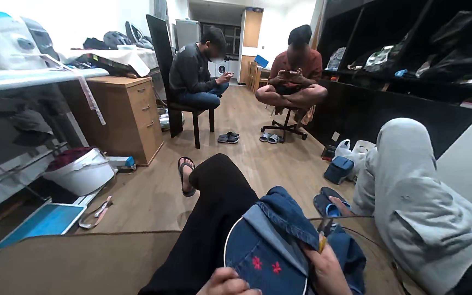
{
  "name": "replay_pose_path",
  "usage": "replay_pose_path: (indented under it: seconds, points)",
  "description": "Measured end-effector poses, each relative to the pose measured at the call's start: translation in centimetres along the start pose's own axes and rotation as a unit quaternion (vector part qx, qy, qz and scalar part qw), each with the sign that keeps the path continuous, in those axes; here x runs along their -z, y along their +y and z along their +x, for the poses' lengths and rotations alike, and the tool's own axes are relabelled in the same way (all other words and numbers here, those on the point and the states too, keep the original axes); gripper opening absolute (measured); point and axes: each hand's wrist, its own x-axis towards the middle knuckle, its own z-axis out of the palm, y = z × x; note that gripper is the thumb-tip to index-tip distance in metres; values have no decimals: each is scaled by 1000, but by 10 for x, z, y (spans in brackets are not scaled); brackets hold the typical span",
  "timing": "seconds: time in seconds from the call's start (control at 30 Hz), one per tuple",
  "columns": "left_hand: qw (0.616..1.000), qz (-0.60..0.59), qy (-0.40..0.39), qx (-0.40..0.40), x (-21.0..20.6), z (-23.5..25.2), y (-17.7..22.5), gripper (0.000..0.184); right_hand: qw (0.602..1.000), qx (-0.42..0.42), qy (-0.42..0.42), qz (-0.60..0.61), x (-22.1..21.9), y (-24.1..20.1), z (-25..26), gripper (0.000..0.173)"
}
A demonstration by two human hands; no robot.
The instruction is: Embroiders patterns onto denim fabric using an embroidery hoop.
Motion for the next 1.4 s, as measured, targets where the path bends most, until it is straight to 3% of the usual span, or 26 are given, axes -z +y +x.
replay_pose_path:
  seconds: [0.07,0.13,0.17,0.23,0.3,0.33,0.37,0.43,0.53,0.63,0.77,0.83,0.93,1.07,1.17,1.3,1.4]
  points:
    - [975,-110,87,175,10,-4,9,42,1000,14,16,-12,1,-1,-7,33]
    - [890,-225,145,370,23,7,19,51,999,21,38,-27,-6,-4,-11,36]
    - [826,-292,157,456,27,18,23,57,998,25,50,-28,-10,-6,-11,38]
    - [664,-428,144,596,36,37,24,59,996,44,69,-29,-18,-6,-11,40]
    - [504,-538,127,664,37,44,21,51,993,92,65,-32,-19,2,-14,36]
    - [451,-570,129,674,35,45,21,46,991,118,57,-33,-19,7,-17,36]
    - [426,-589,140,672,32,46,23,39,988,140,49,-36,-18,12,-20,35]
    - [413,-615,155,654,26,46,25,22,983,168,47,-51,-17,16,-25,33]
    - [395,-660,177,615,12,36,22,21,982,166,73,-44,-17,20,-30,32]
    - [389,-683,205,584,4,31,20,22,985,75,152,-21,-24,17,-28,32]
    - [385,-684,204,585,4,31,20,20,987,-14,157,-11,-19,7,-23,34]
    - [388,-682,196,588,5,30,20,20,985,67,140,-71,-9,10,-24,31]
    - [388,-680,197,590,6,30,21,20,943,263,118,-165,9,18,-30,31]
    - [397,-687,193,576,4,26,20,22,902,374,27,-214,3,-3,-44,20]
    - [404,-683,188,579,3,25,21,23,902,313,-62,-292,-29,-19,-58,25]
    - [425,-652,181,601,5,30,24,23,874,206,-86,-432,-61,-13,-53,31]
    - [418,-651,186,606,7,30,23,24,875,146,-113,-448,-59,-11,-48,28]
